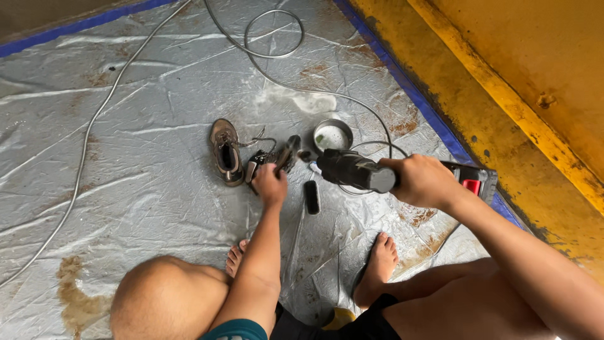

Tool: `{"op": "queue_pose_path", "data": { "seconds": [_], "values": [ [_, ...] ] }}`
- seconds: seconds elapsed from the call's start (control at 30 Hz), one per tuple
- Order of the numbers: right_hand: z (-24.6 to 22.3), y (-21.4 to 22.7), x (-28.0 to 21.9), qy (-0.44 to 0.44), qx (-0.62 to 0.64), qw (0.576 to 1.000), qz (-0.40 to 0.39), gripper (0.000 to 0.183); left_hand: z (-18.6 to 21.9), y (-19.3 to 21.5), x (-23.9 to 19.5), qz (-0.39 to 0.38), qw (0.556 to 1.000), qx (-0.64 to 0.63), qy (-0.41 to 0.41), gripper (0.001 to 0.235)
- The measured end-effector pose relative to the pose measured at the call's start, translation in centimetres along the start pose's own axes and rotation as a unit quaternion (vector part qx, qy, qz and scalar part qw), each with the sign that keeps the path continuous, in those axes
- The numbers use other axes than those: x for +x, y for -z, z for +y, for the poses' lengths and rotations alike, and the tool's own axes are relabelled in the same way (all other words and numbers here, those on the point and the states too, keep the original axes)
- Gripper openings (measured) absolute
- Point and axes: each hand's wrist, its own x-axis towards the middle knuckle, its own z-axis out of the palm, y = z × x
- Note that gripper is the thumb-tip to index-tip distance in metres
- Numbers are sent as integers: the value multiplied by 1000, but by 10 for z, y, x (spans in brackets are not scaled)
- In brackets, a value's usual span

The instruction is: The person cleans a pair of brown shoes using a power drill with a brush attachment and a toothbrush. They scrub the shoes with the drill, then switch to a toothbrush to clean the soles and sides of one shoe.

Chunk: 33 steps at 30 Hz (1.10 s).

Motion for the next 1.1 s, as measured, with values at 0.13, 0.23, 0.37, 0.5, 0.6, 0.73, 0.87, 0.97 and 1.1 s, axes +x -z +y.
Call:
{"op": "queue_pose_path", "data": {
  "seconds": [0.13,0.23,0.37,0.5,0.6,0.73,0.87,0.97,1.1],
  "values": [
    [-4,1,-1,-8,-4,1000,-3,53,48,48,20,-270,958,21,-100,52],
    [-8,12,-6,2,-12,1000,3,52,57,31,39,-367,922,63,-108,75],
    [-4,10,-6,7,47,999,-13,57,54,0,52,-402,908,86,-84,84],
    [1,-6,0,22,2,1000,1,57,65,0,57,-430,893,101,-86,93],
    [5,-3,5,8,-34,999,21,64,66,-1,64,-401,896,124,-147,76],
    [17,5,8,-53,57,997,18,53,58,15,77,-386,917,9,-104,67],
    [23,15,6,-95,276,955,50,41,72,65,80,-328,909,-256,14,60],
    [17,21,1,-94,308,945,55,39,68,64,94,-243,917,-309,65,60],
    [-2,33,-11,-83,334,936,70,35,56,69,97,-237,916,-311,92,62]
  ]
}}
